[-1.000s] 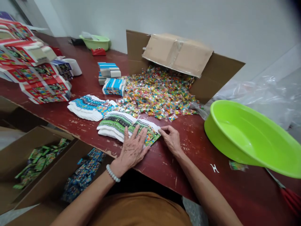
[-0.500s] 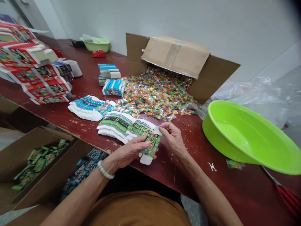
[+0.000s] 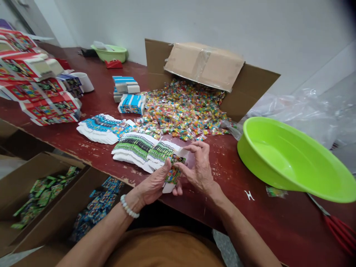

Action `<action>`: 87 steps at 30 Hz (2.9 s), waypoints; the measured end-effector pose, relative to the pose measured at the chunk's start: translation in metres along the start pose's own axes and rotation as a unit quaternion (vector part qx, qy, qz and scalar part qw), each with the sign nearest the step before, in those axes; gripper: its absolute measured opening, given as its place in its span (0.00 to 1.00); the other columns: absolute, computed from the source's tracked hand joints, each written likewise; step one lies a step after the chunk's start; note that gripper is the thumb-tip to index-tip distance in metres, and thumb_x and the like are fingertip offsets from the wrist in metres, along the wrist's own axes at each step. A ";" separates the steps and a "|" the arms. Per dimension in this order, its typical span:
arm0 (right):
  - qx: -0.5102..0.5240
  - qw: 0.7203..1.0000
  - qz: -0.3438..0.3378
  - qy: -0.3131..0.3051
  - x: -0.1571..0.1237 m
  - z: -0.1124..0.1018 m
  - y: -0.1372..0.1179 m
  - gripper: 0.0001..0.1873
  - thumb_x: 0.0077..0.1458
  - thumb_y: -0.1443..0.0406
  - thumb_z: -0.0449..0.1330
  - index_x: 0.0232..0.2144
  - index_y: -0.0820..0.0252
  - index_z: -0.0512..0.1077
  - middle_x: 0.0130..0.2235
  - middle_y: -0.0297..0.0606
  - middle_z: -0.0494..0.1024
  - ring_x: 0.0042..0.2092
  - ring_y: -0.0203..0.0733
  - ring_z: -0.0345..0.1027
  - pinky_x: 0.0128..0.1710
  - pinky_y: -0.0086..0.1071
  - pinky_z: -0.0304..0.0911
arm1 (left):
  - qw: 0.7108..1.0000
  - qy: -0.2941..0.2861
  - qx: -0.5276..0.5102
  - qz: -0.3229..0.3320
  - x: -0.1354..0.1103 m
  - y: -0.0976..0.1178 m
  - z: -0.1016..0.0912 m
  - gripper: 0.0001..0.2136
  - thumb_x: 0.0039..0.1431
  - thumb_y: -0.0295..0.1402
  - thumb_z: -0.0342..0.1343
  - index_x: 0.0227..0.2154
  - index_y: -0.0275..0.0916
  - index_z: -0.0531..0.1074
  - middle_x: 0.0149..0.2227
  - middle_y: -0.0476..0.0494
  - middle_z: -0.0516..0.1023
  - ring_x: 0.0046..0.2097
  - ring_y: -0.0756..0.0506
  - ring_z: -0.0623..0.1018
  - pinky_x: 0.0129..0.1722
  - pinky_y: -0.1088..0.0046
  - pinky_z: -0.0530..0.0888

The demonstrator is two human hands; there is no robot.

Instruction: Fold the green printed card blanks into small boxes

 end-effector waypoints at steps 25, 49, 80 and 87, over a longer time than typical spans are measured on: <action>0.223 0.926 0.181 -0.243 0.001 -0.027 0.060 0.14 0.55 0.55 0.64 0.27 0.59 0.69 0.30 0.33 0.70 0.33 0.38 0.64 0.35 0.32 0.61 | 0.990 0.001 -0.141 -0.032 -0.023 0.001 -0.032 0.21 0.52 0.44 0.67 0.42 0.32 0.77 0.36 0.35 0.83 0.36 0.39 0.84 0.39 0.63 0.79; 0.116 0.889 0.030 -0.442 0.000 -0.013 -0.041 0.02 0.60 0.64 0.59 0.35 0.57 0.70 0.31 0.31 0.75 0.30 0.36 0.67 0.30 0.28 0.58 | 0.983 -0.088 0.143 -0.069 -0.042 -0.004 -0.006 0.22 0.42 0.38 0.72 0.41 0.35 0.77 0.33 0.44 0.80 0.32 0.48 0.78 0.37 0.72 0.75; 0.352 0.875 0.318 -0.092 -0.024 0.026 -0.015 0.27 0.49 0.61 0.68 0.50 0.55 0.64 0.29 0.27 0.72 0.31 0.36 0.68 0.33 0.30 0.65 | 0.918 0.254 0.191 0.236 -0.052 0.004 -0.015 0.32 0.53 0.35 0.66 0.57 0.46 0.55 0.42 0.46 0.79 0.39 0.45 0.81 0.39 0.70 0.78; 0.402 0.857 0.318 -0.045 -0.036 0.040 -0.022 0.12 0.54 0.56 0.64 0.35 0.57 0.72 0.33 0.33 0.75 0.35 0.38 0.69 0.38 0.31 0.65 | 0.941 0.231 0.119 0.218 -0.052 0.005 -0.014 0.20 0.54 0.37 0.65 0.47 0.43 0.65 0.39 0.48 0.78 0.38 0.47 0.78 0.36 0.75 0.76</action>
Point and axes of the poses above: each hand's wrist, its own x-axis towards the middle knuckle, its own z-axis out of the palm, y = z × x, the point moved 4 cm from there along x, towards the middle knuckle
